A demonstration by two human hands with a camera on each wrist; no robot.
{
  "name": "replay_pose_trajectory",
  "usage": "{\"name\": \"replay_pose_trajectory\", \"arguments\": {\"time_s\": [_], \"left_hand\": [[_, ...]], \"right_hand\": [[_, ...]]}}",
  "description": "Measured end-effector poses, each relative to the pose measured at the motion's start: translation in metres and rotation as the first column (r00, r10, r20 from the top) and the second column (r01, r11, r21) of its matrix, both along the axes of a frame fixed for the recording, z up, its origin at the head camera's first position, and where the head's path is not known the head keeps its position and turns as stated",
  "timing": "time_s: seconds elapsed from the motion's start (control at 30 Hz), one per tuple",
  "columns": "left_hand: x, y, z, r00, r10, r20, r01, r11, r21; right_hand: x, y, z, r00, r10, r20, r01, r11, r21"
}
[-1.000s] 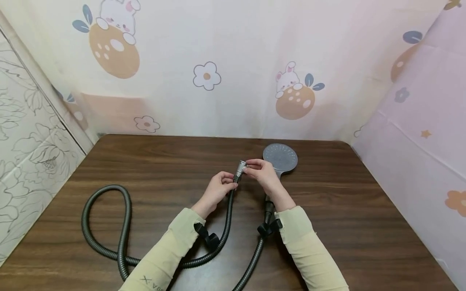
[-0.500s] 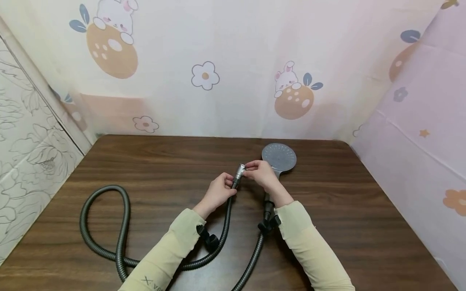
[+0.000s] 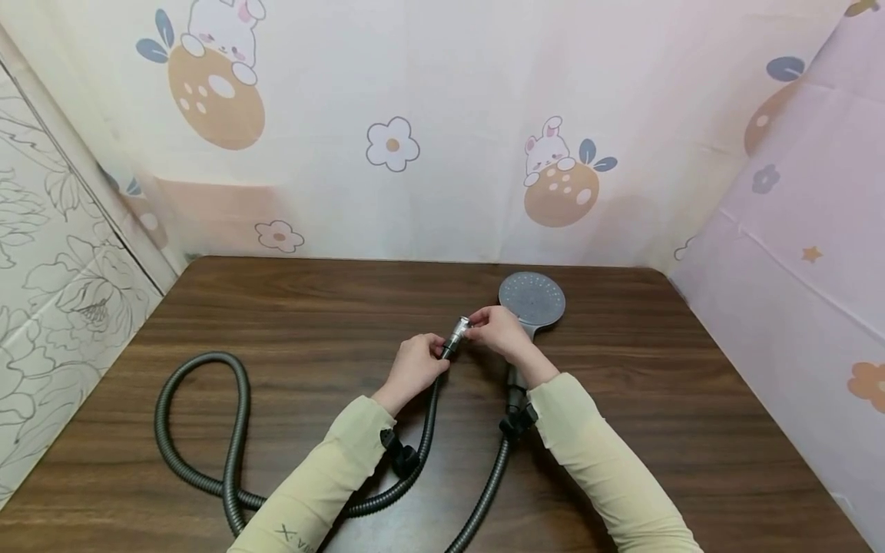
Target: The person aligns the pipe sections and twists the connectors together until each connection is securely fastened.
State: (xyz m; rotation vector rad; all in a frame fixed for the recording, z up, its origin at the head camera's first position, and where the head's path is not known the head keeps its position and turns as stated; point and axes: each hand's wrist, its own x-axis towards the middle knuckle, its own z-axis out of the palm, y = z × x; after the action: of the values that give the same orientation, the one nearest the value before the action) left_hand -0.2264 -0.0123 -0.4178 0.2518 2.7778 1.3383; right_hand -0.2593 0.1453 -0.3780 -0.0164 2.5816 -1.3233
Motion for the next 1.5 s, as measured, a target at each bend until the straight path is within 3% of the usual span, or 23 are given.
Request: {"name": "replay_pose_trajectory", "arguments": {"time_s": [0.3, 0.67, 1.2, 1.5], "left_hand": [[0.002, 0.002, 0.004, 0.999, 0.024, -0.027, -0.025, 0.998, -0.053], [0.001, 0.002, 0.001, 0.999, 0.018, -0.033, -0.021, 0.995, -0.094], [0.002, 0.000, 0.000, 1.000, -0.023, -0.001, 0.023, 0.996, -0.080], [0.002, -0.008, 0.000, 0.991, -0.120, 0.054, 0.123, 0.991, -0.044]], "right_hand": [[0.000, -0.002, 0.003, 0.999, -0.039, 0.018, 0.037, 0.993, 0.112], [-0.002, -0.003, -0.003, 0.999, -0.050, 0.009, 0.048, 0.989, 0.143], [-0.004, -0.004, -0.007, 0.997, -0.078, 0.025, 0.071, 0.975, 0.210], [0.001, -0.005, -0.003, 0.997, -0.040, 0.063, 0.027, 0.978, 0.206]]}}
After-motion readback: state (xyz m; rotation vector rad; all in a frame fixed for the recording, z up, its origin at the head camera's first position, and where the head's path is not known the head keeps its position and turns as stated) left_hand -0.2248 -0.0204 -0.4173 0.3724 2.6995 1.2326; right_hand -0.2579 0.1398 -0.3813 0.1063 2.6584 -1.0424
